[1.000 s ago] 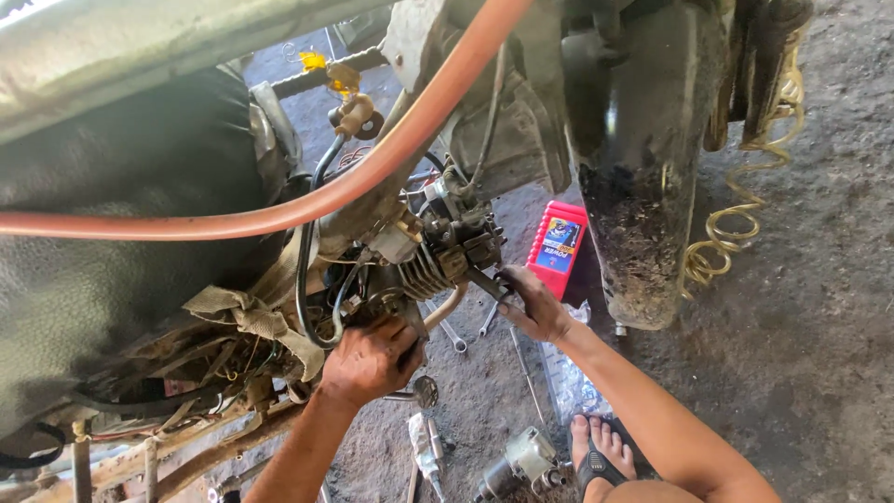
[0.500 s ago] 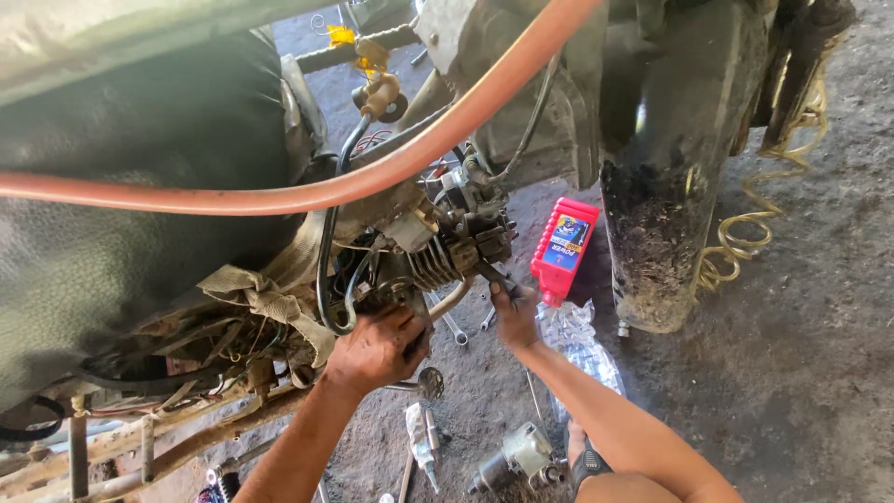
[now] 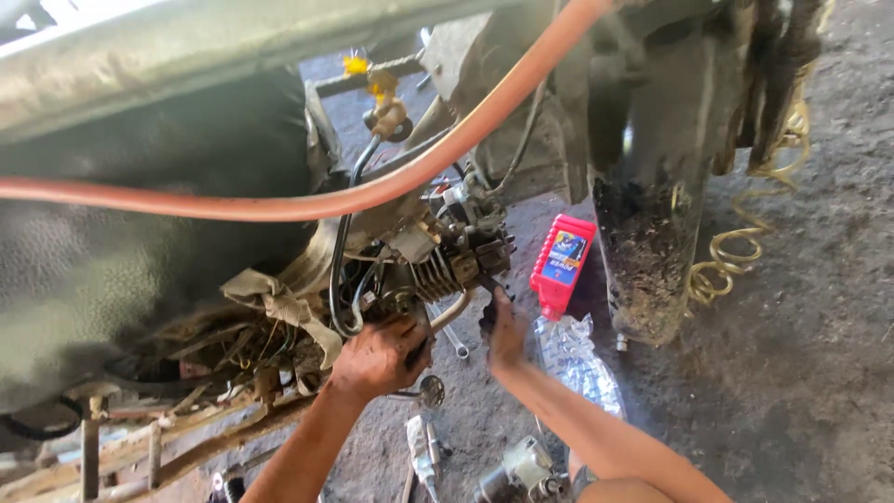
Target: The person retrieves a motorcycle part from a plastic bag and walks to a disassembled motorcycle. They then sit on the floor and use a wrench to tighten bolts on the engine area.
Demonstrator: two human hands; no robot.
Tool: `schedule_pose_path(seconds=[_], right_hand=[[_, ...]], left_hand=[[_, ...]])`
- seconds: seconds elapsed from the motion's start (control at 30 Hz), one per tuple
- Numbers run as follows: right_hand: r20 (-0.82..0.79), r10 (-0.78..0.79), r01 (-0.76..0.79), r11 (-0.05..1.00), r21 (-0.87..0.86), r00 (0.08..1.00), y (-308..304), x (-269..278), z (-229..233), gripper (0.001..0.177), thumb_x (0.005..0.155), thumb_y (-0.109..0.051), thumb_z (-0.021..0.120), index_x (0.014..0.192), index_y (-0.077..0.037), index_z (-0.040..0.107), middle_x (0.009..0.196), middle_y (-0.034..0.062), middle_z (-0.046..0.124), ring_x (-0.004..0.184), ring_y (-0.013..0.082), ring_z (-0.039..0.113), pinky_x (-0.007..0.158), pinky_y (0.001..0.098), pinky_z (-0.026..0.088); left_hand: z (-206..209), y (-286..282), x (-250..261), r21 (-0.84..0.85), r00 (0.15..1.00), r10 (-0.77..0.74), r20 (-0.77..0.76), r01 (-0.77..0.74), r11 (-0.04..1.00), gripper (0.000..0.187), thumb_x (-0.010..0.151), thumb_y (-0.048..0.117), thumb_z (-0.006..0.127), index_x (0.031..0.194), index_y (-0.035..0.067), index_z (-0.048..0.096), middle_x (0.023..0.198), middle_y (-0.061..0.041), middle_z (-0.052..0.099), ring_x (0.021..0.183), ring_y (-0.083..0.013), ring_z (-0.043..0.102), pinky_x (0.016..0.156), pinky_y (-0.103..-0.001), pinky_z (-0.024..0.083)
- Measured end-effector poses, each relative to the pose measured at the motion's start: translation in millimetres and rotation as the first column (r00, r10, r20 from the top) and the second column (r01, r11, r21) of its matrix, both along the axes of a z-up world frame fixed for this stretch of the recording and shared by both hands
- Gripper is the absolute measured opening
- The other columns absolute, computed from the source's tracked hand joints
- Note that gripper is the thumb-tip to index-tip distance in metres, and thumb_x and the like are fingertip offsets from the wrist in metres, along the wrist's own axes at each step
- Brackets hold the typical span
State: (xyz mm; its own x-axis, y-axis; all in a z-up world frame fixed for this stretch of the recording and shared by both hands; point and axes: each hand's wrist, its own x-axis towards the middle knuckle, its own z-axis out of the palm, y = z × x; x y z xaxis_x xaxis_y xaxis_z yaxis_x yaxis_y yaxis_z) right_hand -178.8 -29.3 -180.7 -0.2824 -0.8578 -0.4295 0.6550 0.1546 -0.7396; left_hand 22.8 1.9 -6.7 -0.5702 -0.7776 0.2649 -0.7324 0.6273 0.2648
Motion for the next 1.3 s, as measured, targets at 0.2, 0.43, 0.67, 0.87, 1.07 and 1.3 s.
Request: schedule_pose_path(seconds=[0.2,0.43,0.67,0.87,1.07,1.3], right_hand=[[-0.042,0.181,-0.181,0.983,-0.007,0.983,0,-11,40,0.036,0.098,-0.040,0.062,0.073,-0.016,0.053,0.060,-0.0068,0.043,0.048,0.0064,0.038,0.041,0.0256,0.028],[-0.774,0.013,-0.234,0.956,-0.175,0.633,-13,-50,-14,0.040,0.109,-0.035,0.063,0.090,0.000,0.067,0.068,0.0028,0.056,0.064,0.0140,0.049,0.059,0.0349,0.040],[-0.904,-0.428,-0.751,0.588,-0.299,0.025,-43,-93,67,0.033,0.088,-0.032,0.079,0.087,-0.005,0.060,0.066,0.0095,0.056,0.058,0.0301,0.058,0.057,0.0420,0.046],[-0.697,-0.634,-0.836,0.541,-0.092,-0.335,-45,-95,94,0.028,0.076,-0.021,0.080,0.095,-0.012,0.060,0.094,0.0048,0.062,0.099,0.0246,0.063,0.087,0.0412,0.049],[-0.874,-0.421,-0.774,0.627,-0.085,-0.245,-46,-85,85,0.029,0.084,-0.031,0.080,0.087,-0.008,0.061,0.084,0.0105,0.065,0.084,0.0299,0.064,0.079,0.0443,0.047],[-0.848,-0.490,-0.758,0.626,-0.183,-0.200,-59,-98,72,0.023,0.084,-0.025,0.077,0.085,-0.009,0.061,0.084,0.0093,0.064,0.085,0.0291,0.065,0.077,0.0447,0.047]], left_hand=[[-3,2,1,0.012,1.000,-0.019,-0.014,0.019,1.000,0.022,0.081,0.024,0.078,0.094,0.008,0.070,0.088,-0.011,0.068,0.077,-0.0339,0.068,0.062,-0.046,0.057],[-6,-5,2,-0.005,0.995,-0.082,-0.052,0.082,0.997,0.018,0.085,0.021,0.075,0.096,0.008,0.071,0.090,-0.008,0.069,0.078,-0.0283,0.069,0.067,-0.042,0.060],[-1,-3,2,0.057,0.999,-0.038,-0.005,0.038,0.998,0.020,0.085,0.024,0.076,0.098,0.008,0.071,0.091,-0.008,0.068,0.080,-0.0311,0.068,0.065,-0.044,0.059],[-13,-1,7,0.059,0.999,0.026,0.038,-0.029,0.998,0.025,0.082,0.029,0.078,0.098,0.010,0.073,0.094,-0.009,0.070,0.082,-0.0339,0.069,0.063,-0.047,0.059],[-6,2,8,0.100,0.997,0.064,0.043,-0.068,0.993,0.026,0.083,0.030,0.077,0.101,0.011,0.072,0.094,-0.007,0.069,0.080,-0.0328,0.070,0.059,-0.047,0.059],[-15,1,14,0.078,0.998,0.024,0.052,-0.028,0.997,0.026,0.084,0.027,0.075,0.103,0.011,0.071,0.093,-0.007,0.067,0.080,-0.0310,0.068,0.060,-0.046,0.059]])
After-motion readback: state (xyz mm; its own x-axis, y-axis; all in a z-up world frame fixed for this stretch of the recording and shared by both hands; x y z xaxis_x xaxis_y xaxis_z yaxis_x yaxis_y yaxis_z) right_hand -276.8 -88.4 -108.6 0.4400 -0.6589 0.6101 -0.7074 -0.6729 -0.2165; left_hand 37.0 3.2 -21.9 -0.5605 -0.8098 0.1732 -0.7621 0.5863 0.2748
